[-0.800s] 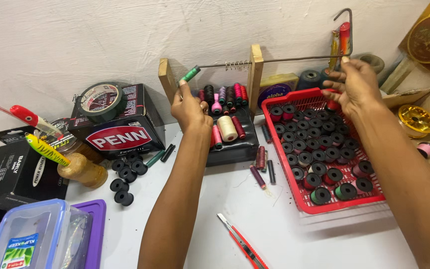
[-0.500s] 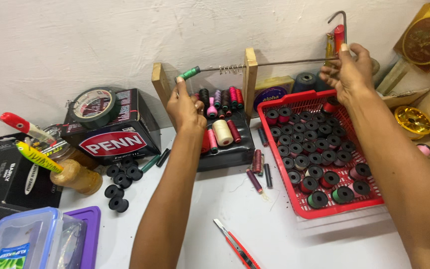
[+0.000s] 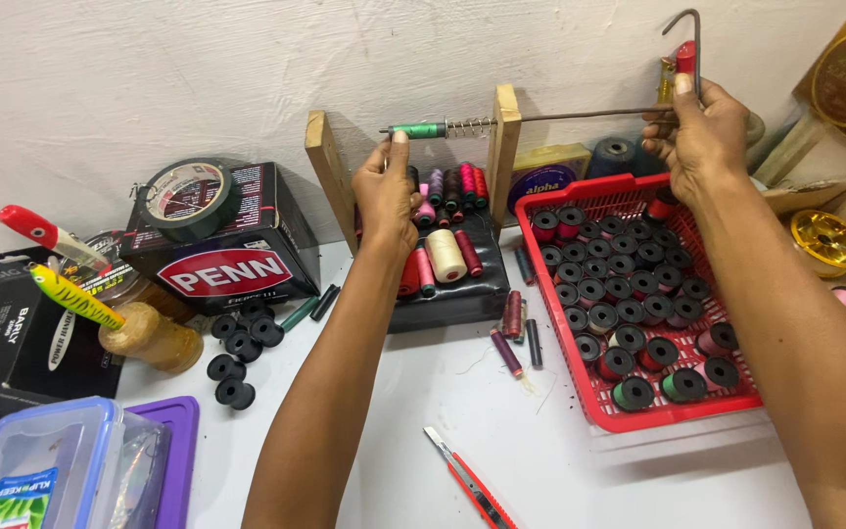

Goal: The person winds green fishing line from a large spool onto a small black bobbin using a manual winder. They then remove the bobbin and continue winding the line by hand, securing the end with a knot.

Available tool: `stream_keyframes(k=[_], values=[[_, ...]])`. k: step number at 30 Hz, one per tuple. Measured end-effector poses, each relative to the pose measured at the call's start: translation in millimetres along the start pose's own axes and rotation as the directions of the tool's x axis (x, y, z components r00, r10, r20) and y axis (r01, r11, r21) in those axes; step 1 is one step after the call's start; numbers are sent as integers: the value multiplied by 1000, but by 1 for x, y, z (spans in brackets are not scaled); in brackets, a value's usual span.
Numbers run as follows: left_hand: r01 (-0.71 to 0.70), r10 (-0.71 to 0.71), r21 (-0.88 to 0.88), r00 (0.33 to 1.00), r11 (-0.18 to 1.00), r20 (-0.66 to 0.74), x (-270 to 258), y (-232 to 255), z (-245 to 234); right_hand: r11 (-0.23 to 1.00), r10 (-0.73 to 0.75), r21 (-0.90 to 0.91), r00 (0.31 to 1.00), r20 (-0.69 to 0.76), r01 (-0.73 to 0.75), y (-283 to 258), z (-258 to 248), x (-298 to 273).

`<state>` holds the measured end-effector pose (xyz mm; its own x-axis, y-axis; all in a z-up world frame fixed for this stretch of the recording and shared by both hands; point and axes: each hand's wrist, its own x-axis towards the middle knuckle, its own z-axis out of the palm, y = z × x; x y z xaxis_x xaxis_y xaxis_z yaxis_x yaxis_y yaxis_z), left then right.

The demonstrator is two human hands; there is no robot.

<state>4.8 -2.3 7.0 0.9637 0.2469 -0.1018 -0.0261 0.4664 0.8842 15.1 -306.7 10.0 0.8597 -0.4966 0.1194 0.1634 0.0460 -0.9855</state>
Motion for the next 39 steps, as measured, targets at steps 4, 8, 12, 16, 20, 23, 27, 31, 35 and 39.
stream_keyframes(k=[4, 8, 12, 16, 20, 23, 27, 31, 35, 39], values=[[-22, 21, 60, 1000, 998, 19, -4, 4, -8, 998, -43, 55, 999, 29, 41, 9, -1, 6], [34, -33, -24, 997, 999, 64, -28, 23, -20, 995, 8, -100, 999, -52, -14, -13, 1, -20], [130, -98, -133, 970, 983, 221, -42, 32, -37, 845, -491, -405, 807, -328, 349, 22, -17, 8], [68, -57, -39, 970, 997, 236, -46, 39, -39, 466, -877, -411, 469, -100, 783, -19, 17, -52], [84, -36, -95, 906, 992, 422, -42, 33, -47, 195, -891, -395, 331, 312, 898, -45, 61, -106], [78, 15, -173, 878, 982, 479, -27, 17, -56, 79, -788, -321, 256, 559, 944, -27, 88, -103], [9, 61, -163, 906, 986, 419, -3, -1, -61, 78, -667, -262, 246, 703, 962, -40, 112, -137], [-10, 51, -105, 917, 994, 397, 3, 0, -55, 22, -677, -265, 209, 706, 964, -45, 128, -147], [-59, 61, -18, 906, 998, 420, -7, 12, -54, 95, -673, -197, 209, 710, 976, -43, 143, -141], [-5, -4, 19, 881, 1000, 473, -35, 34, -54, 246, -579, -169, 285, 764, 954, -44, 159, -142]])
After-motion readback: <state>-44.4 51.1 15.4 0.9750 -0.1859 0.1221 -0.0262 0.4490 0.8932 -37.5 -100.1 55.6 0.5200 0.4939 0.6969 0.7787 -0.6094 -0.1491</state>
